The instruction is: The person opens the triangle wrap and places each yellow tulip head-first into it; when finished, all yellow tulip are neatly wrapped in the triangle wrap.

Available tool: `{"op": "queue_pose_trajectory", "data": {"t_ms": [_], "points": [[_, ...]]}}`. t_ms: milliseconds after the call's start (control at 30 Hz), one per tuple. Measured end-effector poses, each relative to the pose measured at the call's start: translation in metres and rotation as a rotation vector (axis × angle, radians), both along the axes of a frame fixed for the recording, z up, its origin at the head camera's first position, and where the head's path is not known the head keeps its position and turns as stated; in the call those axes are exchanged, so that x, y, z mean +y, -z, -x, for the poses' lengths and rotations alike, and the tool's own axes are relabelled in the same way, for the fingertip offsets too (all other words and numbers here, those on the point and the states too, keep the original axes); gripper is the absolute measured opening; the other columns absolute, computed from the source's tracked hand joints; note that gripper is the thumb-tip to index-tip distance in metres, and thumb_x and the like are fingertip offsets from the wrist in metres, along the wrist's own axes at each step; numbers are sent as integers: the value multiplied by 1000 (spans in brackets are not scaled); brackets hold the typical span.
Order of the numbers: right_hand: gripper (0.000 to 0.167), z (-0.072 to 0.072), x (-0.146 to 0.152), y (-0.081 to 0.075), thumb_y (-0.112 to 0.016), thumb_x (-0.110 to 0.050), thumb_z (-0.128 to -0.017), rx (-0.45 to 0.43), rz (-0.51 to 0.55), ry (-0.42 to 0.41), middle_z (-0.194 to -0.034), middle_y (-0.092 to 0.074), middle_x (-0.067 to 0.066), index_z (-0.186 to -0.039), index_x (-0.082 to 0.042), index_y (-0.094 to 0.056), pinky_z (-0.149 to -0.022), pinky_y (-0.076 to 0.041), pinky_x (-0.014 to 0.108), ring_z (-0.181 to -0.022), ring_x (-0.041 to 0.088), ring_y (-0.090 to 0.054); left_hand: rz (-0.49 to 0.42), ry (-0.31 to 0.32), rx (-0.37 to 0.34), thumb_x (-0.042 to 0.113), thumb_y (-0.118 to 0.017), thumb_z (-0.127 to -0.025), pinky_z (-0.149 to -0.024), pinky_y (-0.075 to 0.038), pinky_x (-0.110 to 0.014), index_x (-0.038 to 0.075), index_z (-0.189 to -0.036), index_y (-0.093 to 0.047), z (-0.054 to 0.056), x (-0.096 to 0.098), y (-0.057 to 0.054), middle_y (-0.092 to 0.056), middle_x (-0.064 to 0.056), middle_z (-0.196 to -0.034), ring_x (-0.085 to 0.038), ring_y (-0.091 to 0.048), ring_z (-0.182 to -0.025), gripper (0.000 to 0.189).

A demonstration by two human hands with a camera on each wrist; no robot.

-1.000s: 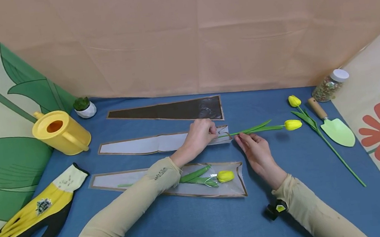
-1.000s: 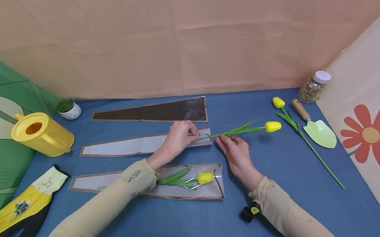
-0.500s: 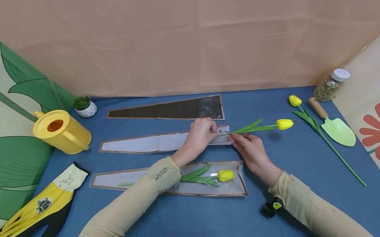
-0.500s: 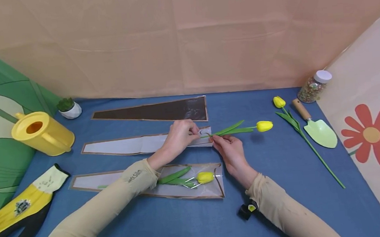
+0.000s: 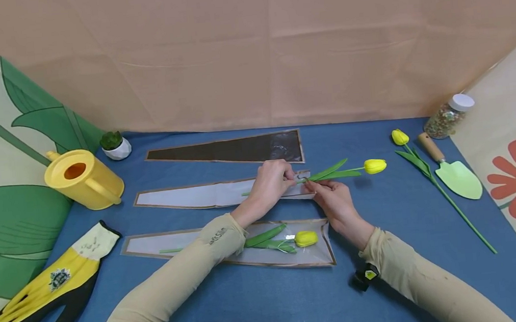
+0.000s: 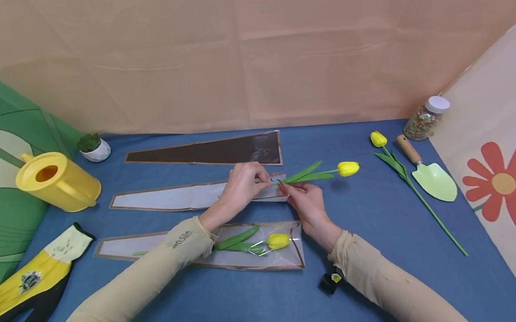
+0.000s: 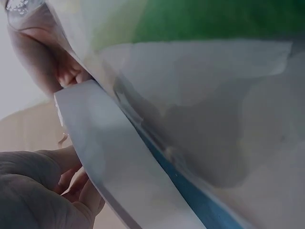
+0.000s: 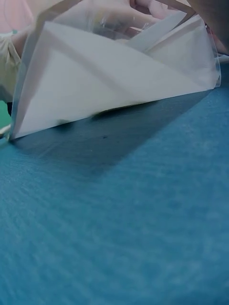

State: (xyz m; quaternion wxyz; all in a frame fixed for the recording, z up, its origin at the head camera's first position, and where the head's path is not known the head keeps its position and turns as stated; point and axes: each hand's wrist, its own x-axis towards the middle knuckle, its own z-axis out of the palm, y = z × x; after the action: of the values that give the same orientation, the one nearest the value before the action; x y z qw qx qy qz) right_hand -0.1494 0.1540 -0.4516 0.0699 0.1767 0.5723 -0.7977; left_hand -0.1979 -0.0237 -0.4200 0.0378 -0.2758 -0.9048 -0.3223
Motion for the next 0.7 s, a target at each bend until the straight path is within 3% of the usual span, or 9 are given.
{"op": "queue_pose_trajectory", "data": {"t_ms": [200, 700], "points": [[34, 1, -1, 1, -63, -3, -108, 12, -18, -39, -95, -78, 0, -137, 15, -57, -101, -55, 28, -91, 10, -77, -22, 14, 10, 4, -85, -91, -73, -60, -33, 6, -84, -78, 0, -1, 2, -75, -7, -92, -21, -73, -82, 11], [35, 4, -5, 2, -65, -6, -108, 0, -41, -81, -93, -80, 1, -136, 15, -61, -93, -57, 25, -88, 10, -78, -9, 10, 5, 3, -86, -90, -72, -58, -33, 7, -82, -77, 1, 1, 1, -75, -7, -90, -21, -71, -79, 13]]}}
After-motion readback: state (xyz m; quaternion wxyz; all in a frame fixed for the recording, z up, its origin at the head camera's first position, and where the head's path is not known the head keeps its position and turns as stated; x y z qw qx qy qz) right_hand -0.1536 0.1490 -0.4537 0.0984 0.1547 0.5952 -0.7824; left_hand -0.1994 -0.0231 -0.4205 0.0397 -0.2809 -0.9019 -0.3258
